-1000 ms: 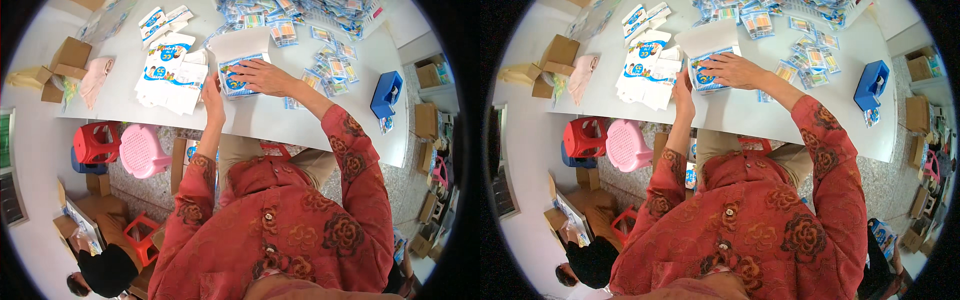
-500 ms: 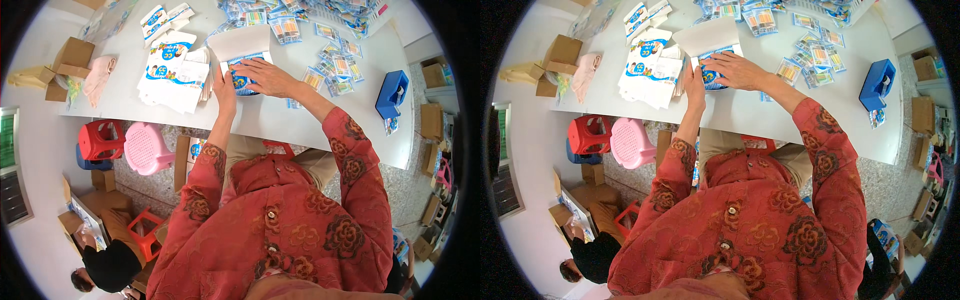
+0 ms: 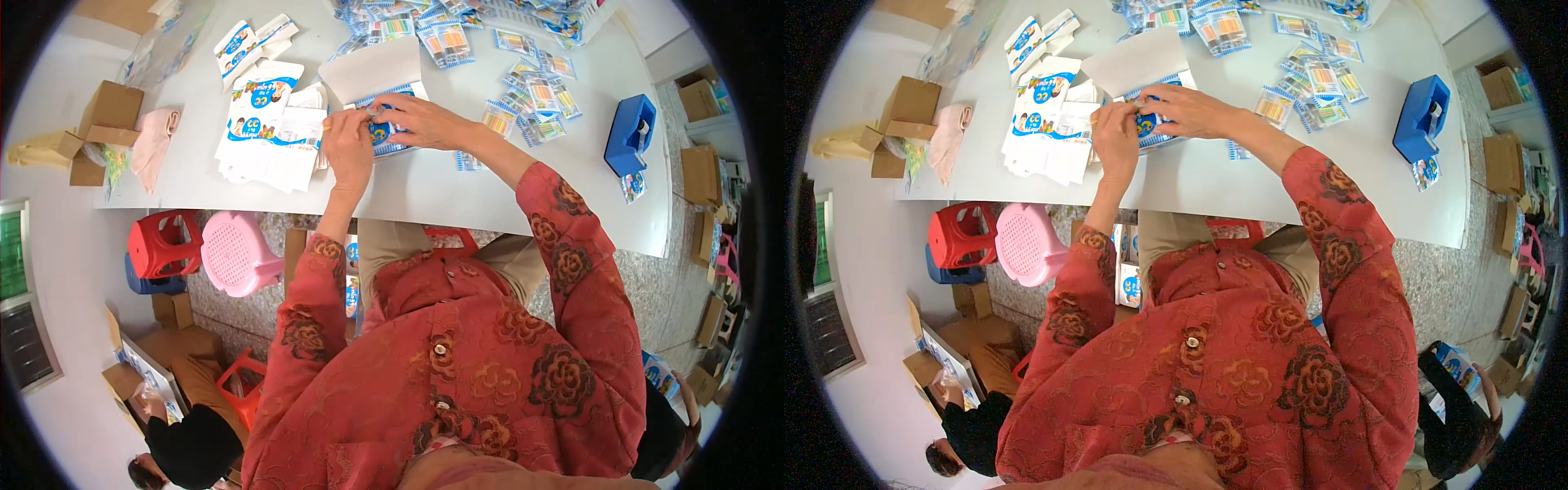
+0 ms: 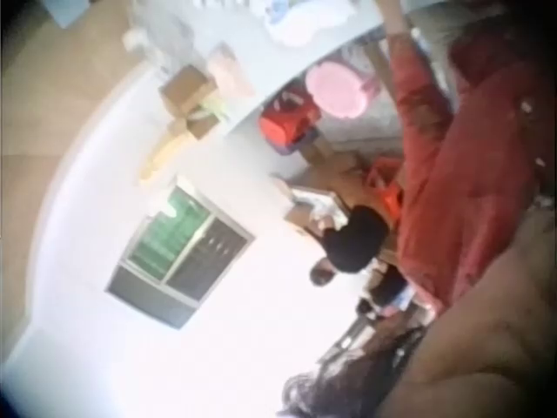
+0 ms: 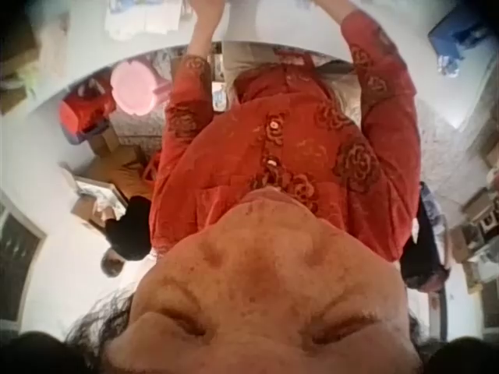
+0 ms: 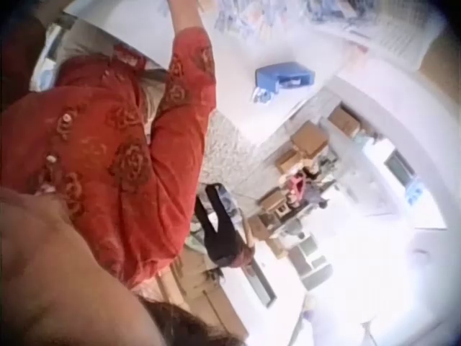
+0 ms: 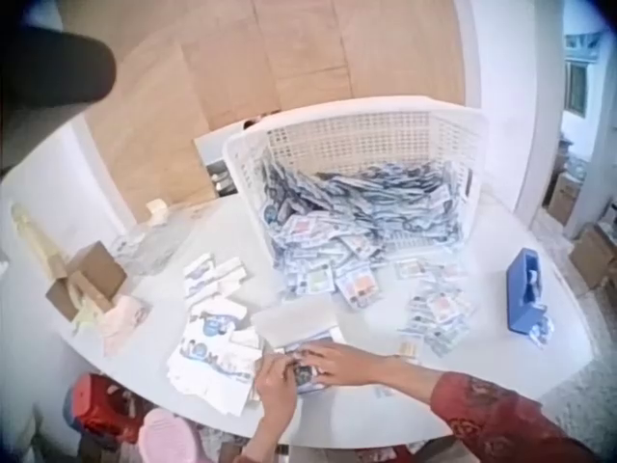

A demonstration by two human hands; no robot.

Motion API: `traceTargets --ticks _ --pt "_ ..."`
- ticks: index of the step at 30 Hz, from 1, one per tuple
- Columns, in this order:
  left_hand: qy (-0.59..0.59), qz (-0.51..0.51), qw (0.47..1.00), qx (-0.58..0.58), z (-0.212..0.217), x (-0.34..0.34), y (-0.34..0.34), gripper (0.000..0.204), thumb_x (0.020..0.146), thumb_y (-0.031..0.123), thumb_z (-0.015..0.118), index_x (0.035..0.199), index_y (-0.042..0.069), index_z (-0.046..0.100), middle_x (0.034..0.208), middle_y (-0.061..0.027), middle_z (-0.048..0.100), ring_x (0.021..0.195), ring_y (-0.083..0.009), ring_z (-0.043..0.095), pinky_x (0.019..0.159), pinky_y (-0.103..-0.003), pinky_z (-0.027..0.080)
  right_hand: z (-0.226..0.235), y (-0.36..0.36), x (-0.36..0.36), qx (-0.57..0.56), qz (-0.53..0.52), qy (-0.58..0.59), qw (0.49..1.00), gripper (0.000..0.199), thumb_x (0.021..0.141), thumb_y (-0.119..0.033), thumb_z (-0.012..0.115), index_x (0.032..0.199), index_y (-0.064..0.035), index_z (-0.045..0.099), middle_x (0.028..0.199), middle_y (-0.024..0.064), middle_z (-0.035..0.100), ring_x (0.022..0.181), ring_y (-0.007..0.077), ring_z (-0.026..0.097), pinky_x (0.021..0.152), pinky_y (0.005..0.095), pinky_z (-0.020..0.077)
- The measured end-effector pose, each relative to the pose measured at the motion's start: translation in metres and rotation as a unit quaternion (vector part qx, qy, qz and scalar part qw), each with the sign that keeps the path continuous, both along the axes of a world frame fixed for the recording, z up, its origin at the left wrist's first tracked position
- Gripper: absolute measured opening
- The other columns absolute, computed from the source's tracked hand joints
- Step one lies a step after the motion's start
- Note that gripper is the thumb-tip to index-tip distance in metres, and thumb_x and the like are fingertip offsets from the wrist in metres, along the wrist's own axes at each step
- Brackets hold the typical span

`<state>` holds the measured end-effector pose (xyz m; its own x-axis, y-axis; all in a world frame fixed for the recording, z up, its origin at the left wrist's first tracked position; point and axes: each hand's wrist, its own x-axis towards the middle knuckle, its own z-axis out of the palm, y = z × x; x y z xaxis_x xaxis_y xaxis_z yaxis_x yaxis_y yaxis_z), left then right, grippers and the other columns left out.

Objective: Organizing, stacking, and packaging small paper labels or product sachets into containers and boxes.

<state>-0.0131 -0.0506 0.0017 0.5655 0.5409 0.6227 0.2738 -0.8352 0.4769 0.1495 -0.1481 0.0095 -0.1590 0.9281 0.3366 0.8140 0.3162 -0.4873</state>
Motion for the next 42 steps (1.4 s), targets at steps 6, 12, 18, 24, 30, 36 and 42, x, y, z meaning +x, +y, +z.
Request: traceTargets --ticks 6,12,18,24,30,36,42 --pt "0.059 -0.076 0.994 0.049 0.007 -0.017 -0.011 0.03 0.078 0.011 0.068 0.106 0.003 0.061 0.107 -0.0133 0.061 0.103 -0.0303 0.056 0.086 -0.038 0.047 -0.001 -0.002 0.0 0.018 -0.001 -0.034 0.999 0.043 0.087 -0.021 0.061 0.126 -0.0086 0.048 0.13 0.0106 0.045 0.113 0.0284 0.049 0.095 0.0388 0.0436" --pt "0.149 -0.13 0.974 0.113 0.004 -0.032 -0.009 0.057 0.078 0.03 0.07 0.127 0.008 0.05 0.13 -0.019 0.049 0.118 -0.0323 0.049 0.099 -0.042 0.04 -0.001 -0.02 -0.007 0.003 -0.066 0.013 0.998 0.047 0.087 -0.018 0.061 0.129 -0.0058 0.046 0.132 0.0131 0.047 0.125 0.0292 0.043 0.101 0.0392 0.0404" --pt "0.194 -0.111 0.961 0.162 -0.004 -0.027 -0.008 0.054 0.076 0.03 0.07 0.125 0.015 0.055 0.128 -0.0201 0.049 0.119 -0.0322 0.048 0.101 -0.043 0.039 -0.004 -0.034 -0.002 0.023 -0.019 -0.024 0.999 0.06 0.081 -0.016 0.066 0.134 -0.0071 0.04 0.143 0.0112 0.037 0.132 0.0288 0.036 0.113 0.0425 0.0274" --pt "0.185 -0.103 0.959 0.188 -0.005 -0.025 -0.006 0.049 0.075 0.028 0.071 0.119 0.013 0.059 0.126 -0.0188 0.05 0.12 -0.0323 0.048 0.1 -0.044 0.039 0.004 -0.028 0.0 0.016 0.014 -0.085 0.996 0.07 0.077 -0.015 0.069 0.138 -0.0055 0.035 0.144 0.012 0.035 0.133 0.0276 0.035 0.112 0.0419 0.0284" --pt "0.185 -0.104 0.963 0.165 0.0 -0.022 -0.013 0.05 0.072 0.025 0.073 0.118 0.01 0.059 0.126 -0.0166 0.05 0.12 -0.0335 0.047 0.101 -0.045 0.038 0.0 -0.031 -0.005 0.017 -0.014 -0.06 0.998 0.07 0.076 -0.013 0.07 0.137 -0.0054 0.036 0.142 0.0121 0.037 0.13 0.0287 0.038 0.109 0.0407 0.0331" --pt "0.173 -0.1 0.96 0.195 -0.004 -0.022 -0.014 0.052 0.071 0.024 0.074 0.118 0.009 0.058 0.127 -0.012 0.051 0.117 -0.0344 0.048 0.101 -0.046 0.038 -0.003 -0.034 0.0 0.054 -0.027 0.016 0.998 0.061 0.072 -0.011 0.074 0.127 -0.0089 0.05 0.136 0.0123 0.042 0.128 0.032 0.04 0.104 0.0406 0.0406" --pt "0.166 -0.117 0.962 0.182 -0.005 -0.022 -0.012 0.054 0.068 0.021 0.076 0.118 0.009 0.059 0.127 -0.0121 0.052 0.117 -0.0337 0.048 0.1 -0.045 0.038 -0.019 -0.049 0.0 0.107 -0.083 -0.006 0.991 0.053 0.07 -0.007 0.075 0.12 -0.0094 0.057 0.134 0.0116 0.043 0.12 0.0306 0.048 0.09 0.0351 0.0515"
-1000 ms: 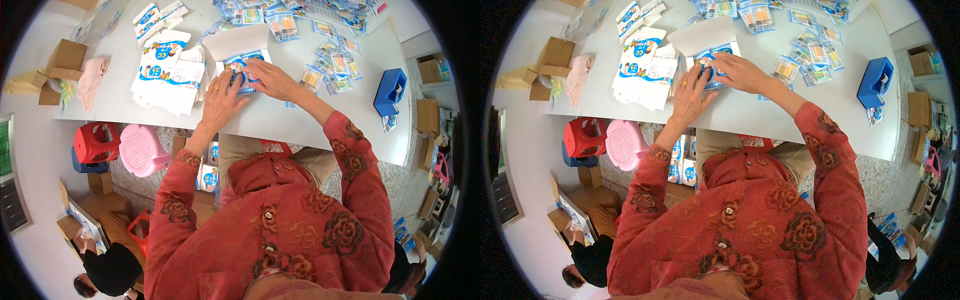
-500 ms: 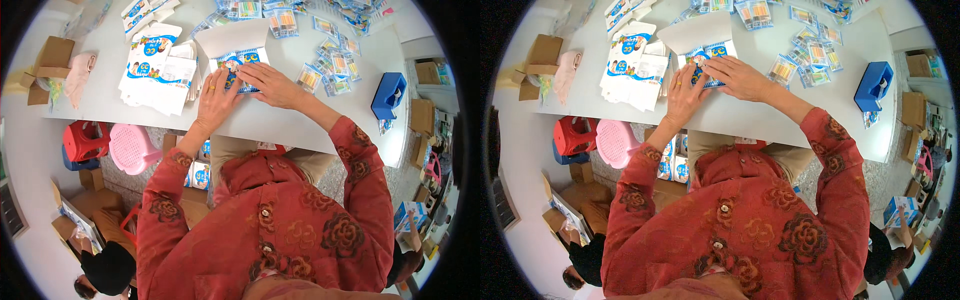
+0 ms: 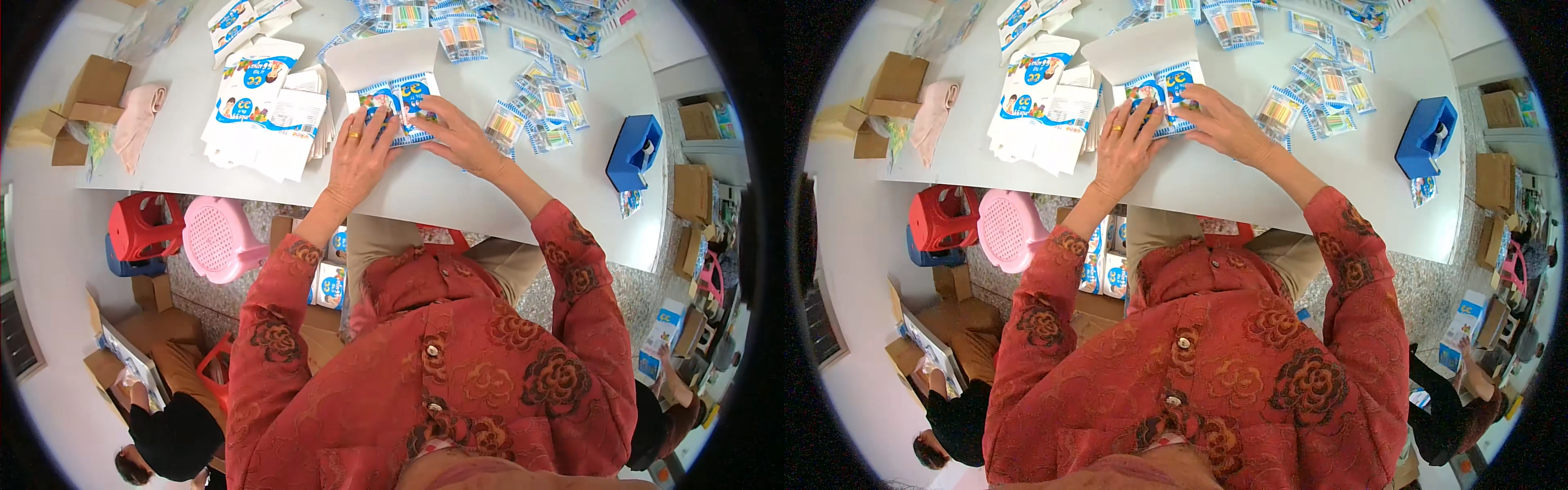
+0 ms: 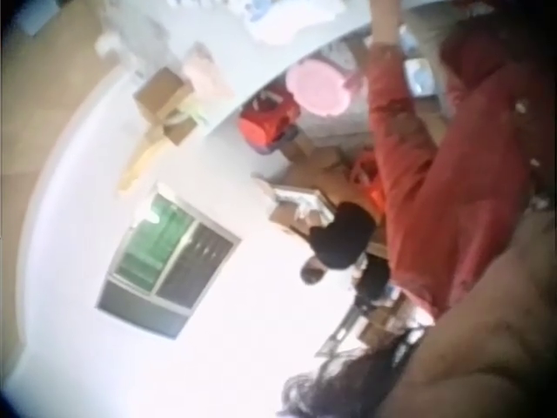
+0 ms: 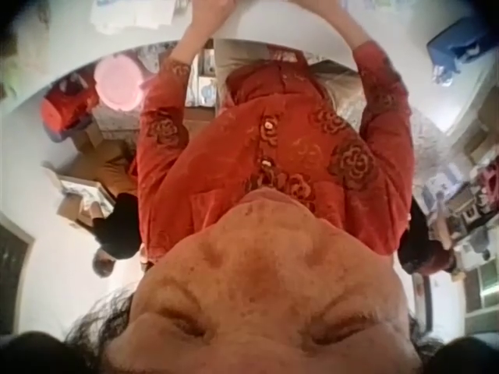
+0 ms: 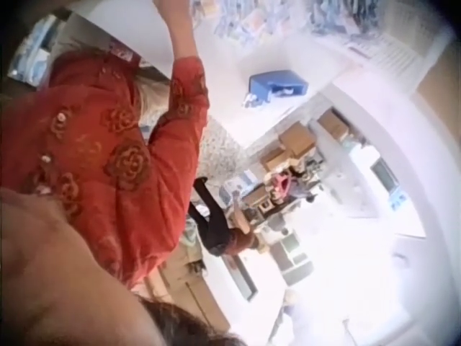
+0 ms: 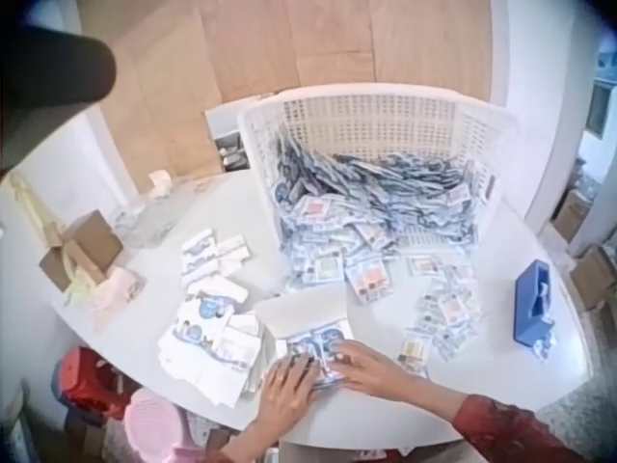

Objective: Organizing, stacking, and packaging small paper labels or product sachets into containers and boxes.

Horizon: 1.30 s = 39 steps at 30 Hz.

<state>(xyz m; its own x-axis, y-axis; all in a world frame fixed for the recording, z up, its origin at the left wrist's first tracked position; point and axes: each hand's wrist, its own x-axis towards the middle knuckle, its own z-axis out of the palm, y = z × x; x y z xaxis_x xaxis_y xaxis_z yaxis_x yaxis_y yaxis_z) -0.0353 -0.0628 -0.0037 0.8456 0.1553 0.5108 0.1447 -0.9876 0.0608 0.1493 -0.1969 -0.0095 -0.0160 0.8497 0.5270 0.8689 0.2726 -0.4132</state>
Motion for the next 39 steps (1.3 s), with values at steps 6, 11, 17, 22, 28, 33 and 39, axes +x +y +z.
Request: traceTargets --ticks 6,11,17,22,28,33,39 --pt "-0.006 0.0 1.0 -0.006 0.002 0.002 0.0 0.054 0.067 0.019 0.077 0.117 0.009 0.06 0.127 -0.0118 0.052 0.116 -0.0326 0.048 0.1 -0.044 0.038 0.005 -0.004 -0.002 0.0 -0.005 0.053 0.999 0.047 0.074 -0.007 0.073 0.118 -0.01 0.058 0.13 0.0105 0.049 0.109 0.0283 0.057 0.086 0.0357 0.0534" --pt "0.002 0.002 1.0 -0.002 0.003 0.0 0.002 0.051 0.069 0.021 0.075 0.116 0.008 0.06 0.126 -0.0117 0.053 0.116 -0.0322 0.048 0.101 -0.045 0.037 0.024 0.003 0.008 -0.11 0.004 0.056 0.992 0.043 0.076 -0.013 0.072 0.116 -0.0114 0.058 0.128 0.0082 0.052 0.112 0.0278 0.056 0.087 0.0359 0.0525" --pt "0.0 0.0 1.0 -0.014 0.005 0.001 -0.002 0.049 0.07 0.02 0.073 0.116 0.008 0.06 0.125 -0.0122 0.054 0.118 -0.0329 0.048 0.101 -0.045 0.037 0.024 0.002 0.005 -0.029 -0.015 0.123 0.992 0.043 0.077 -0.01 0.071 0.117 -0.0089 0.055 0.126 0.0098 0.053 0.112 0.0262 0.055 0.091 0.0348 0.0487" --pt "-0.003 -0.003 1.0 -0.008 0.007 0.002 -0.003 0.049 0.071 0.019 0.073 0.117 0.007 0.059 0.125 -0.0127 0.053 0.118 -0.0337 0.048 0.101 -0.045 0.037 0.041 0.049 0.029 0.131 -0.175 0.294 0.931 0.048 0.078 -0.012 0.072 0.121 -0.005 0.054 0.126 0.0098 0.052 0.112 0.0199 0.054 0.094 0.0326 0.0442" --pt "0.008 -0.013 0.999 -0.036 0.011 0.003 -0.002 0.049 0.072 0.018 0.072 0.118 0.007 0.058 0.125 -0.012 0.054 0.117 -0.0332 0.049 0.102 -0.045 0.036 0.055 0.081 0.071 -0.2 0.012 0.398 0.895 0.053 0.08 -0.015 0.07 0.13 -0.0074 0.053 0.124 0.0082 0.058 0.109 0.0136 0.055 0.095 0.0287 0.0426" --pt "-0.015 -0.034 0.998 -0.059 0.005 -0.001 0.0 0.034 0.073 0.015 0.072 0.106 0.006 0.066 0.107 -0.0116 0.064 0.109 -0.031 0.055 0.103 -0.047 0.036 0.033 0.033 0.044 -0.123 0.081 0.036 0.988 0.04 0.08 -0.017 0.068 0.12 -0.0208 0.063 0.13 0.0017 0.057 0.128 0.0247 0.046 0.111 0.0417 0.0304" --pt "0.005 -0.04 0.997 -0.068 -0.012 -0.012 0.009 0.033 0.075 0.013 0.07 0.106 0.003 0.063 0.118 -0.017 0.057 0.115 -0.0367 0.05 0.106 -0.051 0.031 0.024 0.023 0.024 -0.128 0.056 0.039 0.989 0.045 0.081 -0.018 0.066 0.125 -0.024 0.058 0.136 0.0001 0.051 0.132 0.0254 0.039 0.115 0.045 0.0224"
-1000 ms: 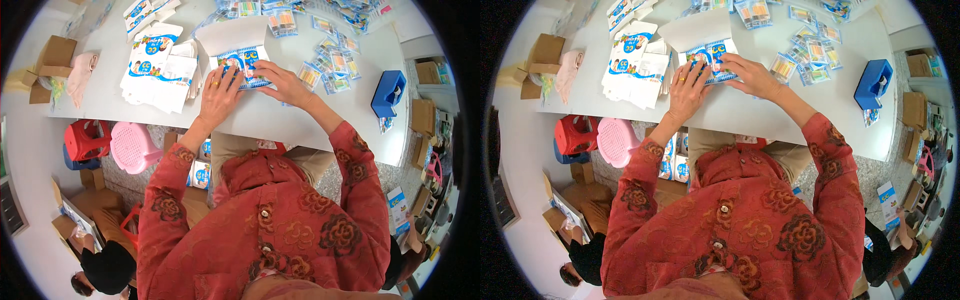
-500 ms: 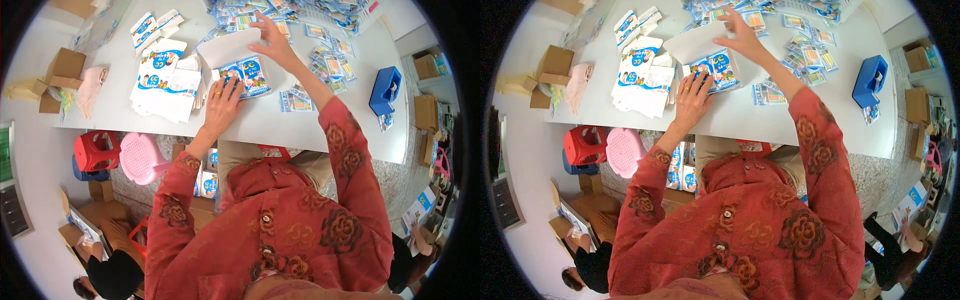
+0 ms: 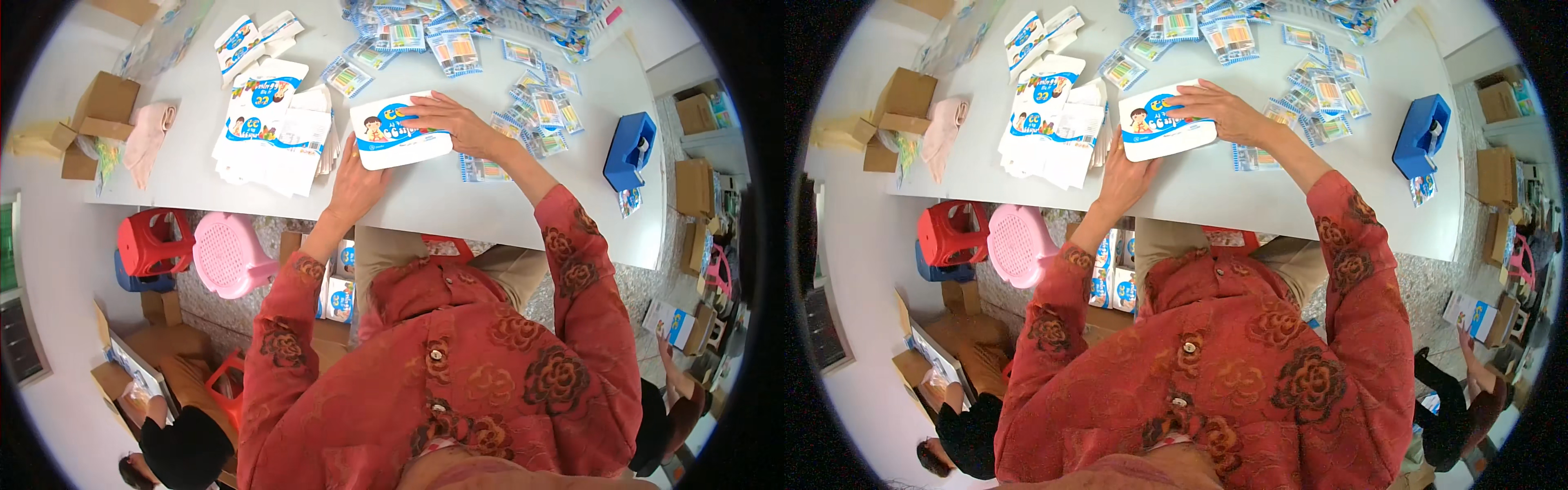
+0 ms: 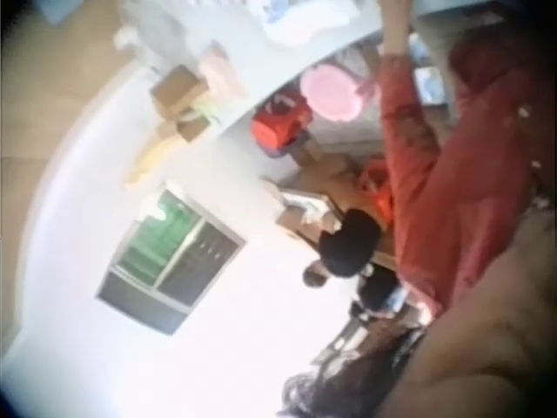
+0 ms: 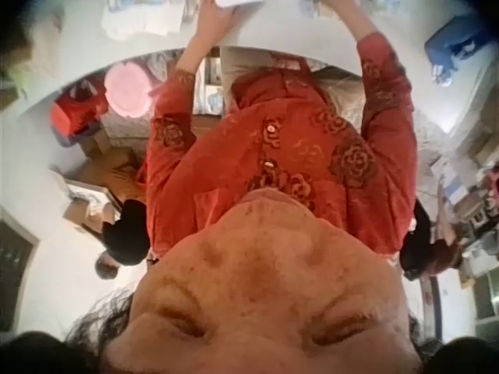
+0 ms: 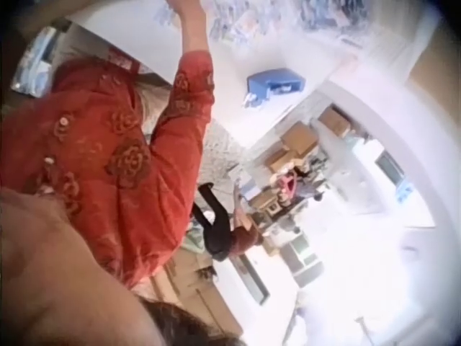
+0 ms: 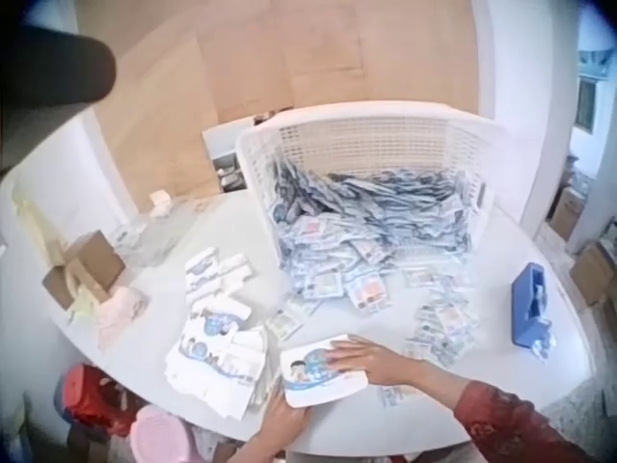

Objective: Organizing, stacking, and packaging small paper labels or product sachets into containers and boxes.

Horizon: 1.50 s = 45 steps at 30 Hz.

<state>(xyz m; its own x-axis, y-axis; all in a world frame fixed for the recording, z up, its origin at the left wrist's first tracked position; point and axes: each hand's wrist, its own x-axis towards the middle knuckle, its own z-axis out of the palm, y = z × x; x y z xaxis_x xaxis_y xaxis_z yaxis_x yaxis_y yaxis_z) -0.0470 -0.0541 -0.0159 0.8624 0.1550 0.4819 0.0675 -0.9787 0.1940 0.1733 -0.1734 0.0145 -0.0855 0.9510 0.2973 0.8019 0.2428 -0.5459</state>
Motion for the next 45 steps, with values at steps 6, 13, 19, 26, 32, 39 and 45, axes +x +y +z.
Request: traceTargets --ticks 6,13,19,26,32,39,45 --pt "-0.086 0.055 0.994 -0.047 0.014 -0.035 -0.01 0.038 0.077 0.015 0.07 0.112 0.004 0.058 0.124 -0.0162 0.053 0.122 -0.0378 0.044 0.106 -0.054 0.027 -0.003 -0.002 0.003 0.018 0.001 0.004 1.0 0.05 0.078 -0.007 0.065 0.125 -0.0219 0.058 0.136 0.0004 0.051 0.132 0.0247 0.039 0.115 0.0447 0.023" --pt "-0.003 0.017 0.995 -0.094 0.061 0.006 0.01 0.051 0.086 0.033 0.063 0.128 0.007 0.049 0.129 -0.013 0.05 0.124 -0.035 0.044 0.106 -0.052 0.028 0.001 -0.003 0.003 -0.003 0.002 0.079 0.997 0.05 0.08 -0.002 0.063 0.128 -0.0168 0.056 0.137 0.0012 0.05 0.133 0.0247 0.038 0.116 0.044 0.0211" --pt "0.085 -0.037 0.992 -0.087 0.061 0.008 0.025 0.055 0.084 0.038 0.064 0.13 0.011 0.051 0.134 -0.0122 0.048 0.126 -0.0341 0.044 0.105 -0.053 0.031 0.003 -0.005 -0.009 0.045 -0.039 0.128 0.99 0.046 0.083 -0.001 0.059 0.127 -0.0155 0.057 0.134 0.0062 0.052 0.132 0.0261 0.039 0.114 0.0425 0.0268" --pt "0.053 -0.06 0.992 -0.098 0.072 0.015 0.034 0.051 0.083 0.036 0.066 0.124 0.008 0.055 0.129 -0.012 0.053 0.12 -0.0322 0.049 0.102 -0.045 0.037 0.016 -0.001 -0.008 0.037 -0.083 0.104 0.99 0.041 0.085 -0.006 0.059 0.125 -0.0137 0.058 0.132 0.0077 0.054 0.121 0.0275 0.051 0.102 0.0382 0.0439" --pt "0.021 -0.06 0.997 -0.043 0.077 0.021 0.042 0.048 0.082 0.028 0.068 0.122 0.005 0.055 0.123 -0.0097 0.058 0.112 -0.0287 0.055 0.094 -0.039 0.046 0.029 0.002 0.013 0.008 -0.024 0.179 0.984 0.04 0.085 -0.007 0.056 0.125 -0.0146 0.058 0.128 0.0073 0.056 0.116 0.0247 0.055 0.098 0.0341 0.045" --pt "0.02 -0.078 0.996 -0.028 0.078 0.023 0.047 0.05 0.078 0.031 0.07 0.119 0.006 0.057 0.118 -0.0107 0.058 0.103 -0.0284 0.058 0.088 -0.037 0.049 0.062 -0.007 0.012 -0.141 -0.007 0.249 0.958 0.048 0.086 -0.023 0.064 0.13 -0.0089 0.053 0.131 0.0121 0.054 0.121 0.0241 0.051 0.105 0.0378 0.0355" --pt "-0.003 -0.073 0.997 0.022 0.069 0.024 0.045 0.042 0.078 0.027 0.071 0.113 0.006 0.059 0.11 -0.0085 0.063 0.095 -0.0251 0.063 0.081 -0.033 0.052 0.036 0.001 -0.007 0.047 -0.059 -0.073 0.994 0.041 0.083 -0.025 0.067 0.121 -0.0095 0.059 0.122 0.0082 0.06 0.116 0.0241 0.055 0.101 0.0391 0.0413"
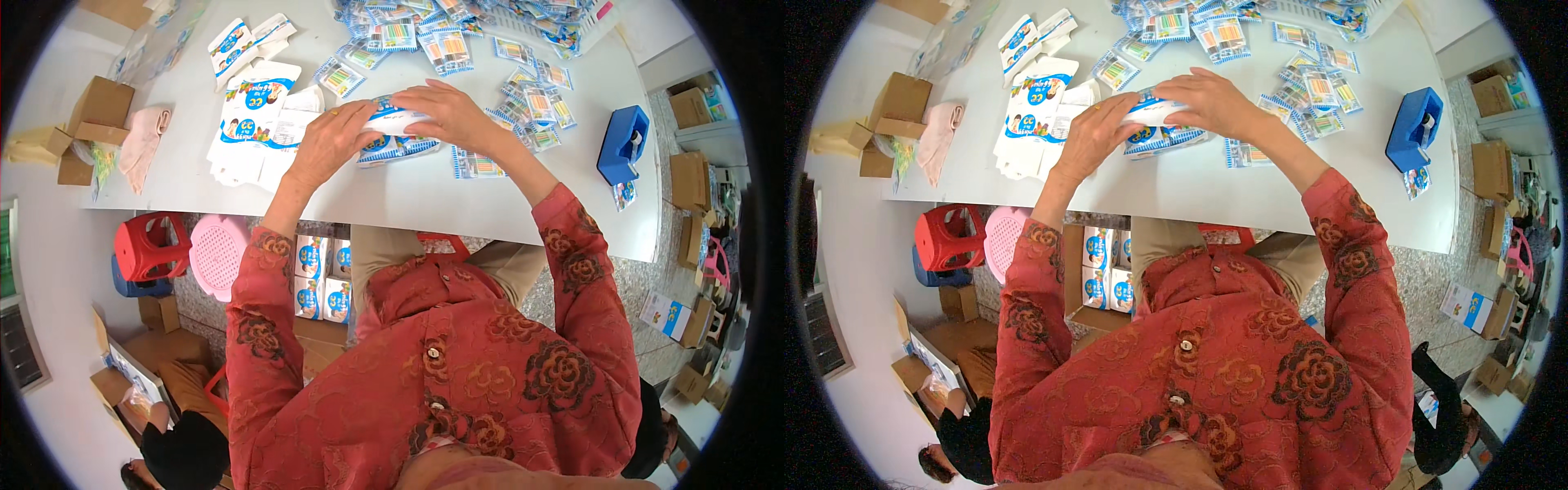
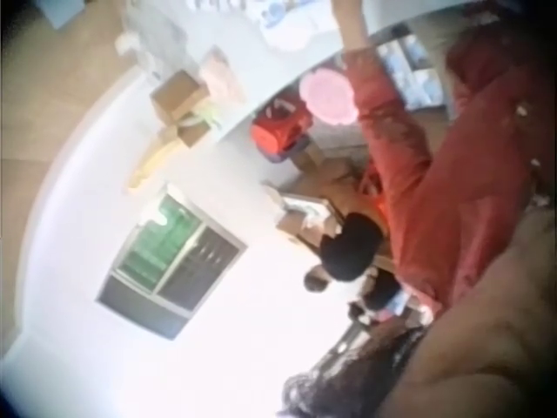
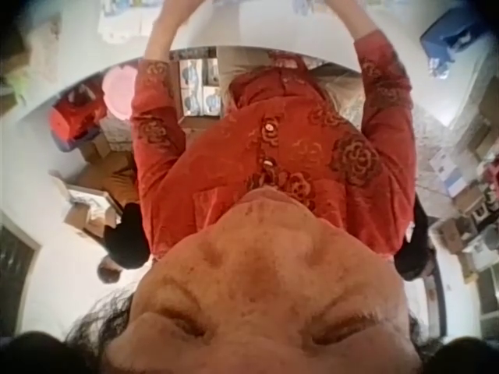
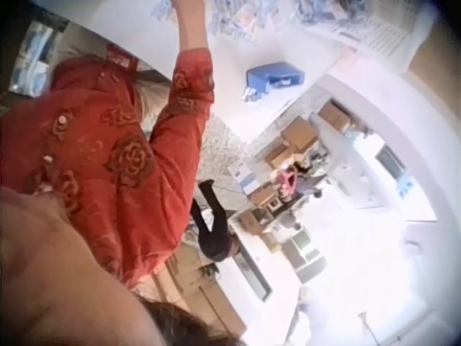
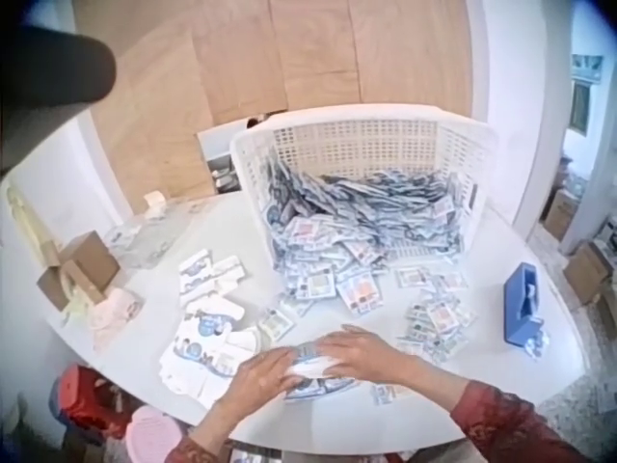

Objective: Organizing, stacking, and packaging small paper labels or product sachets into containers and boxes.

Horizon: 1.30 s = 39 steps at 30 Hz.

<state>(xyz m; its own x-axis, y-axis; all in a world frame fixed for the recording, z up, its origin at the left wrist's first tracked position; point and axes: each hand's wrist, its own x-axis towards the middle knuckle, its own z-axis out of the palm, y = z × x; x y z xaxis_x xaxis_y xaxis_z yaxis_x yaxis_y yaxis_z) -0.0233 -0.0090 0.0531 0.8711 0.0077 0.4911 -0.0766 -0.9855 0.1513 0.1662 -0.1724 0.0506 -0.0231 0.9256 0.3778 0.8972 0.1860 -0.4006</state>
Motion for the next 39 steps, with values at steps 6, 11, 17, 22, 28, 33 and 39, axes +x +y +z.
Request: traceTargets --ticks 6,11,17,22,28,33,39 --pt "-0.056 -0.022 0.996 0.063 -0.014 -0.001 -0.009 0.03 0.075 0.018 0.073 0.101 0.006 0.063 0.1 -0.0071 0.067 0.09 -0.0225 0.066 0.076 -0.032 0.055 -0.027 -0.012 -0.015 0.119 -0.004 -0.091 0.989 0.032 0.078 -0.019 0.071 0.108 -0.0091 0.065 0.114 0.0054 0.064 0.107 0.0219 0.06 0.09 0.0353 0.0508" --pt "-0.077 -0.01 0.996 0.05 -0.021 -0.005 -0.016 0.03 0.072 0.012 0.076 0.099 0.005 0.067 0.1 -0.0082 0.068 0.093 -0.0222 0.067 0.076 -0.032 0.056 -0.027 -0.016 -0.018 0.139 -0.011 -0.069 0.988 0.029 0.077 -0.014 0.071 0.105 -0.0081 0.066 0.114 0.0057 0.063 0.103 0.0227 0.061 0.086 0.0337 0.0529" --pt "-0.079 -0.018 0.996 0.042 -0.021 -0.01 -0.019 0.029 0.071 0.013 0.076 0.097 0.004 0.067 0.1 -0.0075 0.068 0.094 -0.0213 0.067 0.076 -0.031 0.056 -0.025 -0.026 -0.016 0.068 -0.004 0.057 0.996 0.025 0.076 -0.009 0.071 0.1 -0.0074 0.065 0.112 0.0051 0.062 0.101 0.0231 0.061 0.084 0.0333 0.0523" --pt "-0.076 -0.03 0.994 0.07 -0.027 -0.018 -0.023 0.022 0.073 0.011 0.072 0.093 0.005 0.065 0.101 -0.004 0.065 0.097 -0.0192 0.065 0.076 -0.029 0.055 -0.024 -0.023 -0.015 0.079 0.032 -0.031 0.996 0.023 0.075 -0.008 0.07 0.097 -0.0072 0.063 0.101 0.0049 0.062 0.094 0.0231 0.06 0.076 0.0341 0.0528" --pt "-0.051 -0.014 0.998 0.028 -0.024 -0.017 -0.027 0.021 0.071 0.007 0.071 0.091 0.006 0.065 0.096 -0.0033 0.064 0.087 -0.0176 0.065 0.07 -0.029 0.054 -0.013 -0.014 -0.016 -0.046 0.037 -0.044 0.997 0.022 0.077 -0.01 0.067 0.096 -0.0072 0.057 0.091 0.0067 0.06 0.082 0.0278 0.061 0.07 0.0381 0.05" --pt "-0.045 -0.009 0.999 -0.015 -0.027 -0.019 -0.029 0.017 0.07 0.007 0.072 0.086 0.008 0.065 0.093 -0.0009 0.064 0.079 -0.0181 0.064 0.068 -0.029 0.053 -0.004 -0.009 -0.015 -0.111 0.053 -0.011 0.992 0.016 0.08 -0.009 0.063 0.094 -0.0073 0.055 0.088 0.0091 0.06 0.08 0.0303 0.061 0.068 0.0409 0.0486" --pt "-0.05 0.046 0.993 -0.095 -0.022 -0.029 -0.02 0.016 0.069 0.007 0.073 0.084 0.009 0.066 0.093 -0.002 0.064 0.077 -0.021 0.064 0.067 -0.032 0.053 0.0 -0.016 -0.011 -0.119 0.055 -0.006 0.991 0.012 0.082 -0.009 0.06 0.093 -0.0079 0.055 0.09 0.0082 0.061 0.083 0.0291 0.061 0.07 0.0415 0.0481"
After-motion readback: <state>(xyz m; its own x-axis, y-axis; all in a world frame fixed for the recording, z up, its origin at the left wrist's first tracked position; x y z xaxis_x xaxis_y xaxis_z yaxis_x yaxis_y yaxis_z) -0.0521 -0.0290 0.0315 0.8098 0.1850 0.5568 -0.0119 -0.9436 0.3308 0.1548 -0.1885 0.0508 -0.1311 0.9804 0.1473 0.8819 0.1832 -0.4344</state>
